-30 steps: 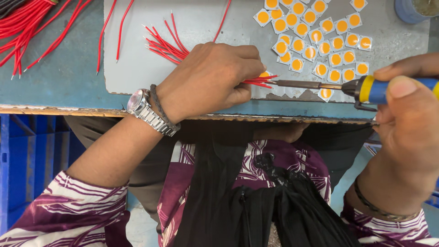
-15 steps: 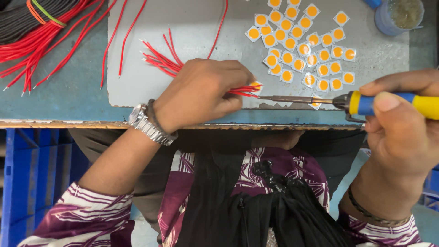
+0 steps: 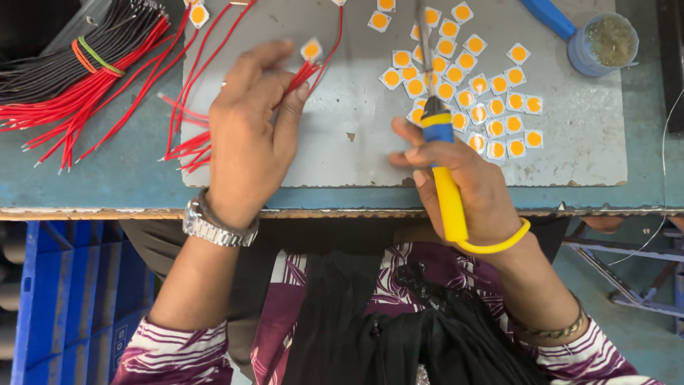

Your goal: The person solders red insulated wires onto the contact pads of small LED chip components at a workbench. They hold a wire end against an LED pad with one hand while applying a soldering iron with the other, then set the finished LED aside and repeat the process on the next component.

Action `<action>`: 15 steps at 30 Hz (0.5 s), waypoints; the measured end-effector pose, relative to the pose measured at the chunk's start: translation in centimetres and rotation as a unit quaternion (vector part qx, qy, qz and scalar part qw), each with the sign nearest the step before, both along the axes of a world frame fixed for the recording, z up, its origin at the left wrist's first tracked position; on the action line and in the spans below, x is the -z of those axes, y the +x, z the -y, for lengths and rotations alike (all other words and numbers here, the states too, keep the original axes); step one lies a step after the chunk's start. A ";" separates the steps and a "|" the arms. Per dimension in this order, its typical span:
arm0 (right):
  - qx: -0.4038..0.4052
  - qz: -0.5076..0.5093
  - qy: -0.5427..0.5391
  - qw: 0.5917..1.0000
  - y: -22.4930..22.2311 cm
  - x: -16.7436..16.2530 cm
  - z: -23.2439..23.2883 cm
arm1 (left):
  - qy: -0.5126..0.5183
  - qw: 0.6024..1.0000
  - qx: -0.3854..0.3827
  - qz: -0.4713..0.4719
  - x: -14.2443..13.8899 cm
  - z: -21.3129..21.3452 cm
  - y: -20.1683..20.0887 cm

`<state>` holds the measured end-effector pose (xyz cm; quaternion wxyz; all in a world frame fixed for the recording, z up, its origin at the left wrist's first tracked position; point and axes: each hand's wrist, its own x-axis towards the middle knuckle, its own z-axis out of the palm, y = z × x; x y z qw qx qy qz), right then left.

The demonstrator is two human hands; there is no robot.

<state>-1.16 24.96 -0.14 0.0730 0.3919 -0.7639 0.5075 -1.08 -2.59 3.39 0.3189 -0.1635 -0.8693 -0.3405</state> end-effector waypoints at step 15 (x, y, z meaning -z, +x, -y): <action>0.085 -0.008 -0.008 0.996 -1.2 -1.4 2.2 | 0.112 0.961 0.082 0.239 -0.2 -2.1 0.6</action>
